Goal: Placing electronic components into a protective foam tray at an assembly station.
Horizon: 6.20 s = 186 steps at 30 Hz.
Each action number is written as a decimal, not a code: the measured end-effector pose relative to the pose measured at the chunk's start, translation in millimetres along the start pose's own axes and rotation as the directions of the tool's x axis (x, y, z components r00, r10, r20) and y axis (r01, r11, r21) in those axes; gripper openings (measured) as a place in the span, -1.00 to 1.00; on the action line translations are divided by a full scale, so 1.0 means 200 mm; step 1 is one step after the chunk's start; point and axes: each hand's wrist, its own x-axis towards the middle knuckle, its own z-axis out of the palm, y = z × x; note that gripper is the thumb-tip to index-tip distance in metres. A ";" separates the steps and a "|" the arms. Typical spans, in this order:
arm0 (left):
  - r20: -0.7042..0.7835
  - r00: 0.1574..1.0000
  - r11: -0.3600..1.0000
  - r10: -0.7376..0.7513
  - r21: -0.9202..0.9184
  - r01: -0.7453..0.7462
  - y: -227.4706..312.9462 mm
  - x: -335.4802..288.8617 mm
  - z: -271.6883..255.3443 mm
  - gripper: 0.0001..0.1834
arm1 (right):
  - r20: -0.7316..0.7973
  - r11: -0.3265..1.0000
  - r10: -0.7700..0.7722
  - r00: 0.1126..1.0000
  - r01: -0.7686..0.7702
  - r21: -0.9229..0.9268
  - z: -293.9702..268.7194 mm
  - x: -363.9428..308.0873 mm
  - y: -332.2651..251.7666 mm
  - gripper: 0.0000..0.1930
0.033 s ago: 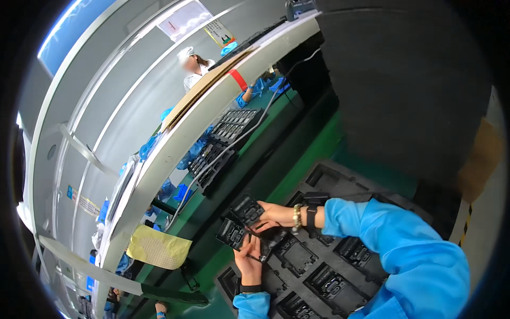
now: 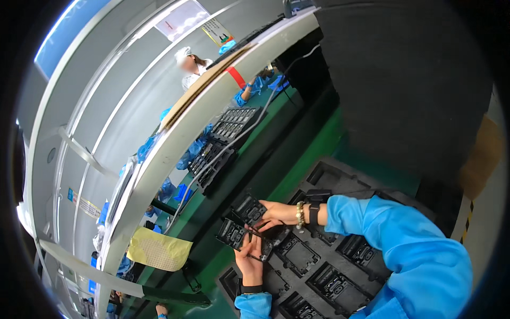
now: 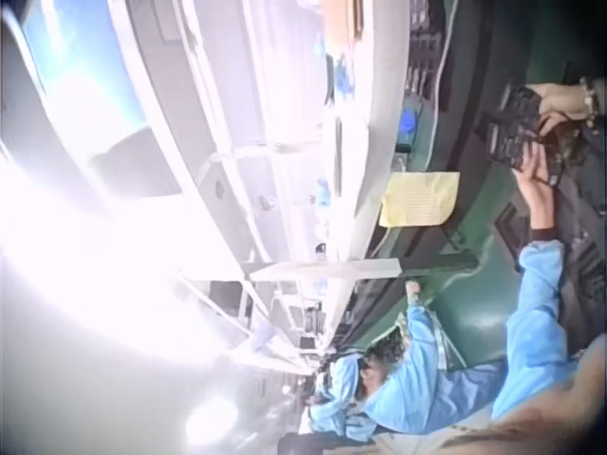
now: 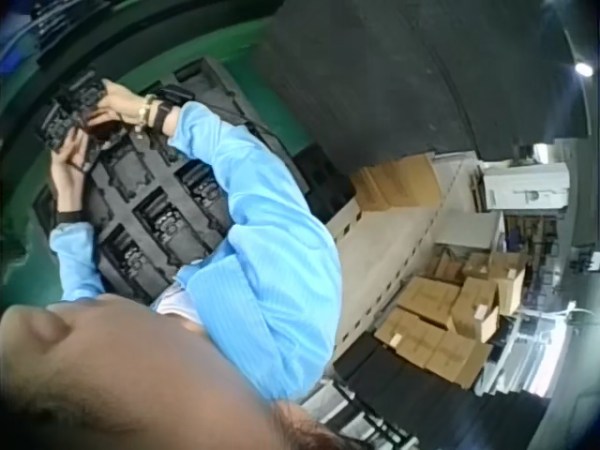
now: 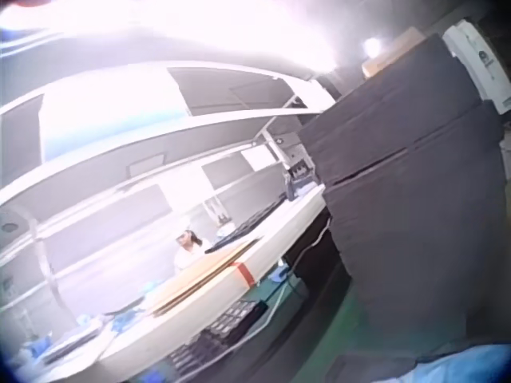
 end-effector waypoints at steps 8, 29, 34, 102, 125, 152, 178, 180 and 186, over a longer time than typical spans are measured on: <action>0.081 0.995 0.985 -0.054 0.167 0.040 0.20 -0.03 0.08 -0.28 | 0.037 0.998 0.035 0.999 -0.037 0.058 0.07 -0.05 0.01 -0.19; 0.085 0.990 0.993 -0.114 0.033 0.111 0.16 -0.07 0.04 -0.18 | 0.120 1.000 -0.019 0.993 0.020 -0.011 0.11 -0.10 0.03 -0.22; 0.130 0.987 0.996 -0.089 0.027 0.086 0.15 -0.07 0.04 -0.18 | 0.176 0.998 -0.027 0.984 0.017 0.058 0.11 -0.09 0.04 -0.37; 0.090 0.991 0.995 -0.100 0.009 0.100 0.12 -0.10 0.04 -0.21 | 0.075 0.990 -0.138 0.988 0.136 0.031 0.13 -0.13 0.06 -0.37; 0.273 0.959 0.994 -0.074 -0.053 0.092 -0.01 -0.24 -0.06 -0.36 | 0.280 -0.073 -0.806 0.521 0.382 -0.921 0.38 -0.23 0.10 -0.78; 0.123 0.979 0.982 -0.165 0.109 0.152 0.01 -0.24 0.04 -0.41 | 0.252 -0.055 -0.730 0.636 0.312 -0.948 0.36 -0.24 0.10 -0.84; 0.169 0.973 0.980 -0.160 -0.087 0.176 0.01 -0.19 0.05 -0.37 | 0.295 -0.106 -0.770 0.565 0.342 -0.934 0.33 -0.23 0.13 -0.74; 0.114 0.979 0.976 -0.168 -0.120 0.181 0.01 -0.19 0.04 -0.38 | 0.267 -0.078 -0.774 0.574 0.331 -0.940 0.35 -0.23 0.14 -0.72; 0.143 0.967 0.977 -0.209 0.000 0.211 0.00 -0.22 0.03 -0.38 | 0.213 0.003 -0.766 0.607 0.334 -0.942 0.37 -0.23 0.15 -0.68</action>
